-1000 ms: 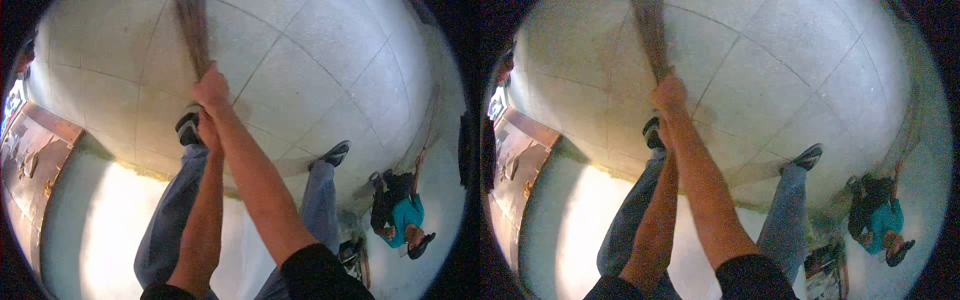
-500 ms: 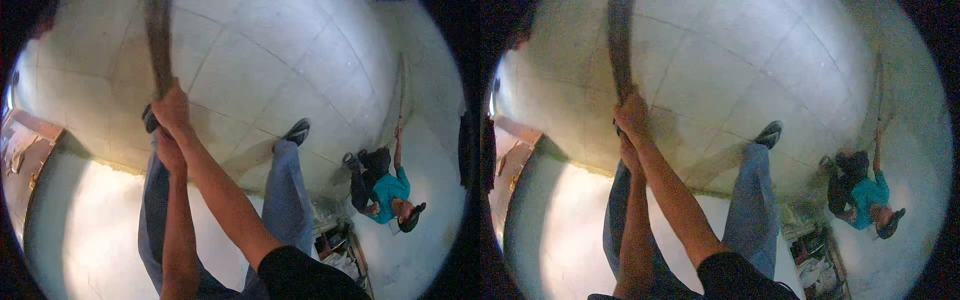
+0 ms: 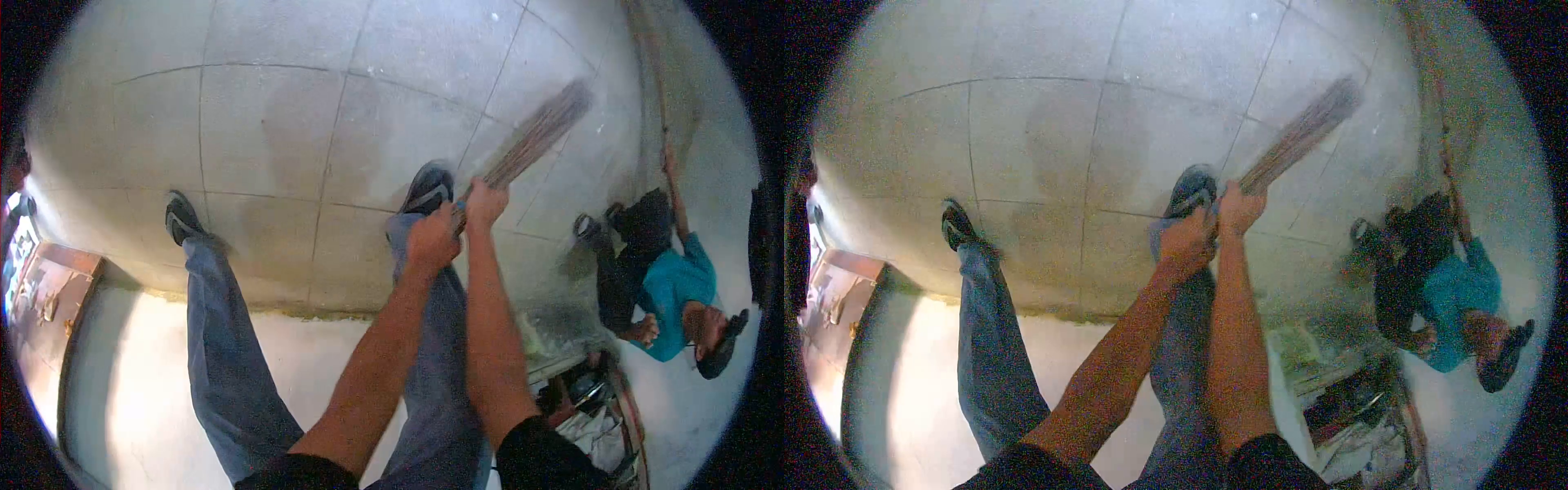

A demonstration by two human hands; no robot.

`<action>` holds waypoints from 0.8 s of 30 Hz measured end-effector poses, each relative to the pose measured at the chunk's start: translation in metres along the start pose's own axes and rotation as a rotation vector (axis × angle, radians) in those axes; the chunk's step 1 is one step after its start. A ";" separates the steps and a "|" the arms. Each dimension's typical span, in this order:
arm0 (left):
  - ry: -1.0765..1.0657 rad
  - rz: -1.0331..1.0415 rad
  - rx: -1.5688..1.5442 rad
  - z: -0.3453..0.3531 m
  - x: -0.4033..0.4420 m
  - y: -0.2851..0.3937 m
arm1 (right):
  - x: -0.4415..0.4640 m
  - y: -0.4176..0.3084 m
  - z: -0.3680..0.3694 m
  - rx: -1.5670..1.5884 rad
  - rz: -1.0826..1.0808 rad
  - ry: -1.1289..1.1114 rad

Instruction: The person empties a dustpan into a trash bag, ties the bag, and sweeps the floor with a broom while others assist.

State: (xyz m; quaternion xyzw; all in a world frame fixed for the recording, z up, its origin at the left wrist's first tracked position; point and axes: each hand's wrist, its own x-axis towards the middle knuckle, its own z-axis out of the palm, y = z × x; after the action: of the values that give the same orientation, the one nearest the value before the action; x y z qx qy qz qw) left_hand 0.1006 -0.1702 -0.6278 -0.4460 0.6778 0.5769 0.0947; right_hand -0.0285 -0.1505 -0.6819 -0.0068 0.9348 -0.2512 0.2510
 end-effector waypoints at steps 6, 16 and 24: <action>0.009 -0.100 0.105 0.026 0.011 -0.063 | 0.006 0.042 0.072 -0.255 0.097 -0.095; 0.018 -0.542 0.228 -0.199 -0.108 -0.183 | -0.262 -0.074 0.224 -0.143 0.121 -0.322; 0.267 -0.598 0.031 -0.305 -0.176 -0.272 | -0.382 -0.149 0.308 -0.299 0.032 -0.534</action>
State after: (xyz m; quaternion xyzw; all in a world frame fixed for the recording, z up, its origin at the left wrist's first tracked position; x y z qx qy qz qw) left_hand 0.5154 -0.3299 -0.6078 -0.6955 0.5320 0.4493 0.1770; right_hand 0.4339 -0.3717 -0.6636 -0.0949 0.8624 -0.0962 0.4879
